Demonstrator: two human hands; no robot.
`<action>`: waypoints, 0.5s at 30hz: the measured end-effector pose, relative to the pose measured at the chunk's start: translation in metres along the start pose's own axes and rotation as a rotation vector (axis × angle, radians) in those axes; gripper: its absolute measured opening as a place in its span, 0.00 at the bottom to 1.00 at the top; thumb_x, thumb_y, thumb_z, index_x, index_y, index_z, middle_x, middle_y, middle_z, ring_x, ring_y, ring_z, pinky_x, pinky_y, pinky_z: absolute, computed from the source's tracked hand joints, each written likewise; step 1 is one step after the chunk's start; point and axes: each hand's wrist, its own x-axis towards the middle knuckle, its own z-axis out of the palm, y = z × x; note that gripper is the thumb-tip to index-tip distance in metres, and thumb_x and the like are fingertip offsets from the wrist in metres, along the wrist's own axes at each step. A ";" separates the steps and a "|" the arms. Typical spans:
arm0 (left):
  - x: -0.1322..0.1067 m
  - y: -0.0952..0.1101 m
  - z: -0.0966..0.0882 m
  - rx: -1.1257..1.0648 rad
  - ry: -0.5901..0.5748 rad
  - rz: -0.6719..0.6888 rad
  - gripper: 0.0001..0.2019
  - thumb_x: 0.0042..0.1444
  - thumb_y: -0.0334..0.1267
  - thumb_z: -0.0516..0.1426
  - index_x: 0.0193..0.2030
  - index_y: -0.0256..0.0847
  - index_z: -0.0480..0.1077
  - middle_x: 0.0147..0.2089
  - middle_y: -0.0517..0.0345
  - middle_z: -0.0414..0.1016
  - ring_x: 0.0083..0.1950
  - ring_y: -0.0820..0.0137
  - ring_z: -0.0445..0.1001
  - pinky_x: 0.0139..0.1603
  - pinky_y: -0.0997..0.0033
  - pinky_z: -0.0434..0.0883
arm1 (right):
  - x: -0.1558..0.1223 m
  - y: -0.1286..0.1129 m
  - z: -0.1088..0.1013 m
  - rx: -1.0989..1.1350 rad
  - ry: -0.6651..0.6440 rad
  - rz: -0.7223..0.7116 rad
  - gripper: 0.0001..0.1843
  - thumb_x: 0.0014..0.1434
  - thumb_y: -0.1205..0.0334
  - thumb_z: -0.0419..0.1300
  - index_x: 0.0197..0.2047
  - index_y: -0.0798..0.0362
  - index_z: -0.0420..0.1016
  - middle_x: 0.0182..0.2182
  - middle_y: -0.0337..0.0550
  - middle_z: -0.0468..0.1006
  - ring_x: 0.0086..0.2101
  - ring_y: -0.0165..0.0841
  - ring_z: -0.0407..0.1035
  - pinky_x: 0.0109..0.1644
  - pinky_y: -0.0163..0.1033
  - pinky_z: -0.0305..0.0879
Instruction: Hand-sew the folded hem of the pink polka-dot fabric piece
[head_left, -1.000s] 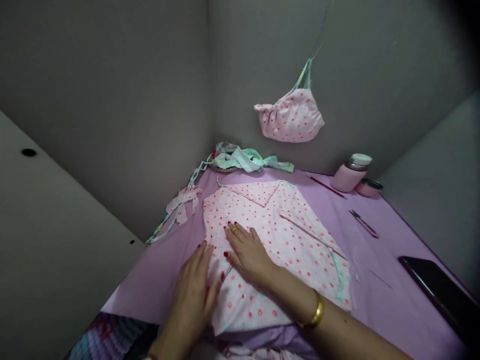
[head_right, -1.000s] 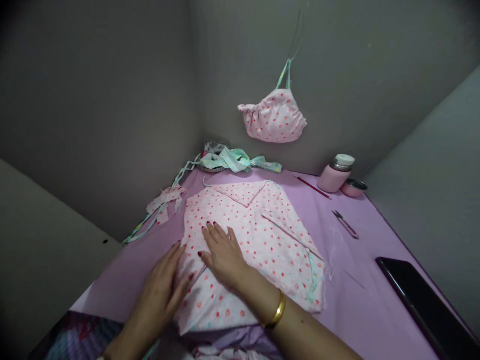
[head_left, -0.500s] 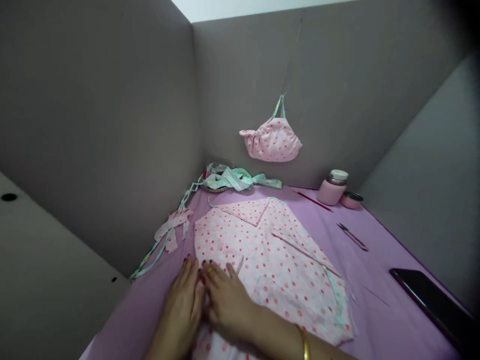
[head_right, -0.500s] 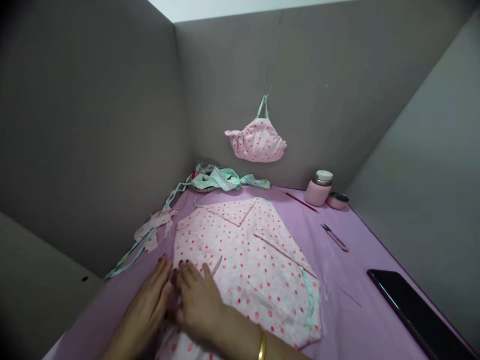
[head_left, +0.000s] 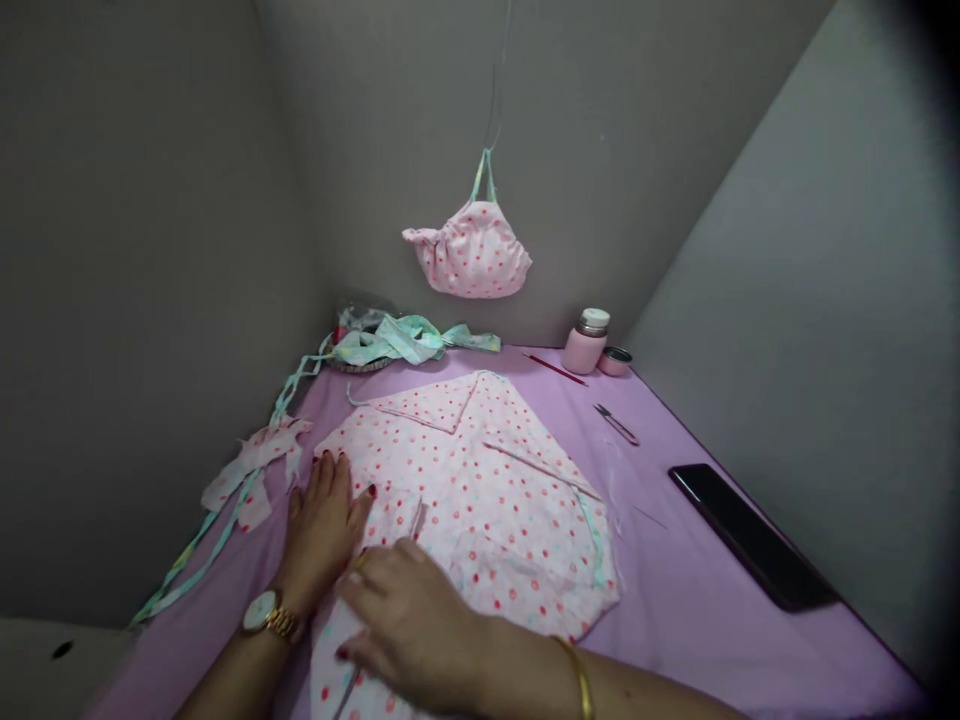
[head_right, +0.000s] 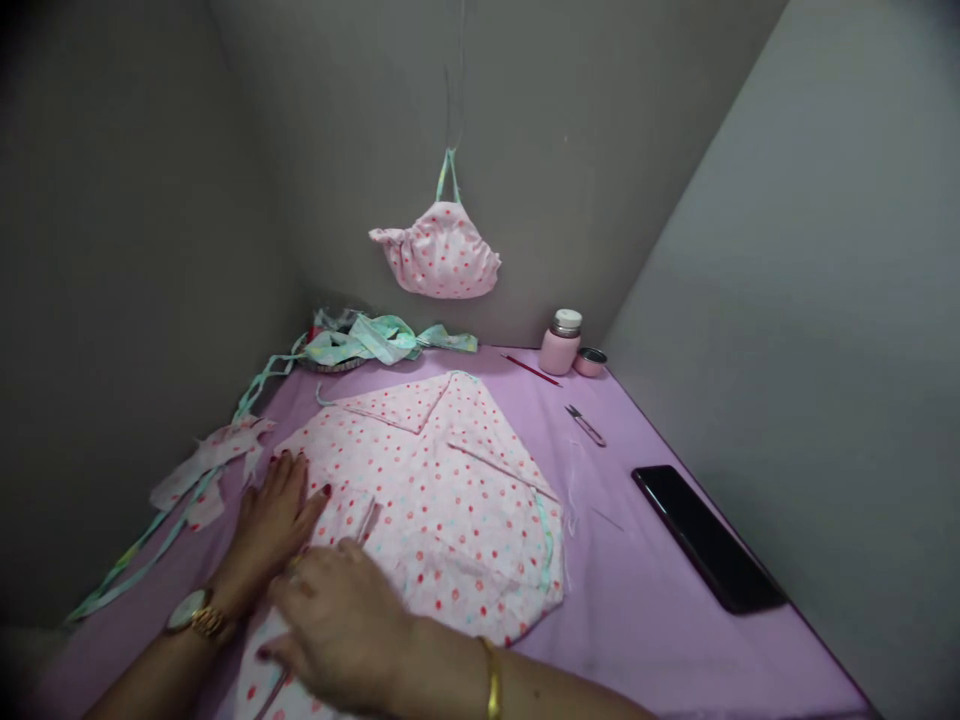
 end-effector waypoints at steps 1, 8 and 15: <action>-0.004 0.005 -0.003 0.000 -0.001 0.020 0.28 0.61 0.44 0.40 0.63 0.27 0.49 0.67 0.37 0.43 0.67 0.53 0.43 0.58 0.41 0.53 | -0.006 0.009 -0.010 0.000 0.035 0.101 0.17 0.61 0.54 0.50 0.48 0.56 0.66 0.42 0.46 0.70 0.44 0.36 0.61 0.51 0.42 0.57; -0.039 0.023 -0.020 -0.063 -0.137 0.120 0.26 0.61 0.43 0.40 0.64 0.34 0.49 0.67 0.43 0.45 0.67 0.56 0.45 0.58 0.41 0.53 | -0.020 0.059 -0.041 -0.032 0.019 0.517 0.07 0.58 0.65 0.53 0.40 0.56 0.69 0.38 0.46 0.69 0.40 0.35 0.61 0.44 0.36 0.58; -0.131 0.010 -0.007 -0.058 0.069 0.176 0.30 0.49 0.39 0.54 0.61 0.42 0.57 0.58 0.41 0.62 0.57 0.54 0.62 0.50 0.53 0.66 | 0.018 0.057 -0.026 0.006 -0.009 0.464 0.09 0.58 0.61 0.52 0.39 0.57 0.68 0.37 0.47 0.69 0.40 0.36 0.62 0.43 0.37 0.57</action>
